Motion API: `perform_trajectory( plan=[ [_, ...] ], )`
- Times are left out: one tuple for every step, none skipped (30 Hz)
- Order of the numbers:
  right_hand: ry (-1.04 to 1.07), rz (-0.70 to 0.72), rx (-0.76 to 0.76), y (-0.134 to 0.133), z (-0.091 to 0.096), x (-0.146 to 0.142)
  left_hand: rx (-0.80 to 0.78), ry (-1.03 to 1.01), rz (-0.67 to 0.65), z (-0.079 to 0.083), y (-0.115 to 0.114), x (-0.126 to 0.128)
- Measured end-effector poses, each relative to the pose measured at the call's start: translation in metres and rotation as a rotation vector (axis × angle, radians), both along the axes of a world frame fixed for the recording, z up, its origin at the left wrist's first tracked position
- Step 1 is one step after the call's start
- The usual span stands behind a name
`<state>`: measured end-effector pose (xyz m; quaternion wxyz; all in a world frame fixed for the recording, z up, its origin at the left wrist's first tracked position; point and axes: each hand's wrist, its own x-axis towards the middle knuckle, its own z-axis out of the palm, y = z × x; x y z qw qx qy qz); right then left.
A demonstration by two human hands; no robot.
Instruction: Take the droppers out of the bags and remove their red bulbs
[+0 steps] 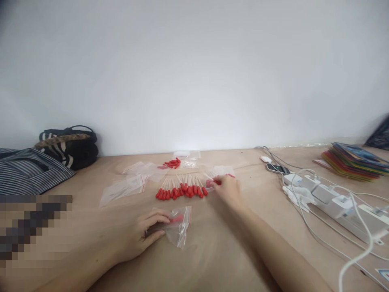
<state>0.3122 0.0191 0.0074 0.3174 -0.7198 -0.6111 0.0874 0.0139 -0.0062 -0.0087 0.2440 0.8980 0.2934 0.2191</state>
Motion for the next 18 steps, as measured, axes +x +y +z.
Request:
perform_trajectory(
  plan=[
    [-0.136,-0.039,-0.031,0.005,-0.003,-0.012,-0.004,0.006,-0.010,0.000,0.001,-0.001],
    [-0.259,-0.077,-0.064,0.010,-0.005,-0.023,-0.008,0.011,-0.019,0.000,0.001,-0.002],
    [-0.290,-0.093,-0.072,0.014,-0.007,-0.033,-0.013,0.019,-0.027,0.000,0.002,-0.003],
    [-0.321,-0.105,-0.080,0.018,-0.008,-0.040,-0.019,0.026,-0.033,0.001,0.002,-0.004],
    [-0.332,-0.107,-0.081,0.021,-0.008,-0.045,-0.024,0.030,-0.039,0.001,0.002,-0.004],
    [-0.334,-0.101,-0.079,0.023,-0.008,-0.049,-0.031,0.030,-0.045,0.002,0.002,-0.005],
    [-0.340,-0.093,-0.077,0.024,-0.007,-0.051,-0.036,0.026,-0.048,0.002,0.002,-0.005],
    [-0.346,-0.080,-0.074,0.024,-0.007,-0.052,-0.042,0.023,-0.050,0.003,0.001,-0.005],
    [-0.349,-0.064,-0.068,0.024,-0.007,-0.053,-0.047,0.022,-0.050,0.003,0.001,-0.004],
    [-0.349,-0.051,-0.055,0.022,-0.007,-0.052,-0.050,0.024,-0.046,0.003,0.000,-0.004],
    [-0.348,-0.042,-0.031,0.019,-0.007,-0.052,-0.055,0.030,-0.043,0.003,0.000,-0.004],
    [-0.342,-0.033,0.007,0.015,-0.008,-0.052,-0.057,0.036,-0.038,0.003,0.000,-0.005],
    [-0.327,-0.019,0.058,0.010,-0.008,-0.051,-0.058,0.039,-0.035,0.002,0.000,-0.005],
    [-0.300,0.014,0.113,0.004,-0.010,-0.051,-0.060,0.042,-0.033,0.002,0.000,-0.005],
    [-0.261,0.070,0.161,-0.003,-0.011,-0.051,-0.059,0.041,-0.032,0.002,0.000,-0.005],
    [-0.213,0.150,0.193,-0.011,-0.013,-0.050,-0.060,0.040,-0.034,0.002,0.000,-0.006],
    [-0.161,0.253,0.197,-0.019,-0.014,-0.050,-0.060,0.038,-0.036,0.002,0.000,-0.005],
    [-0.116,0.352,0.178,-0.026,-0.015,-0.050,-0.059,0.039,-0.040,0.003,0.000,-0.005]
  ],
)
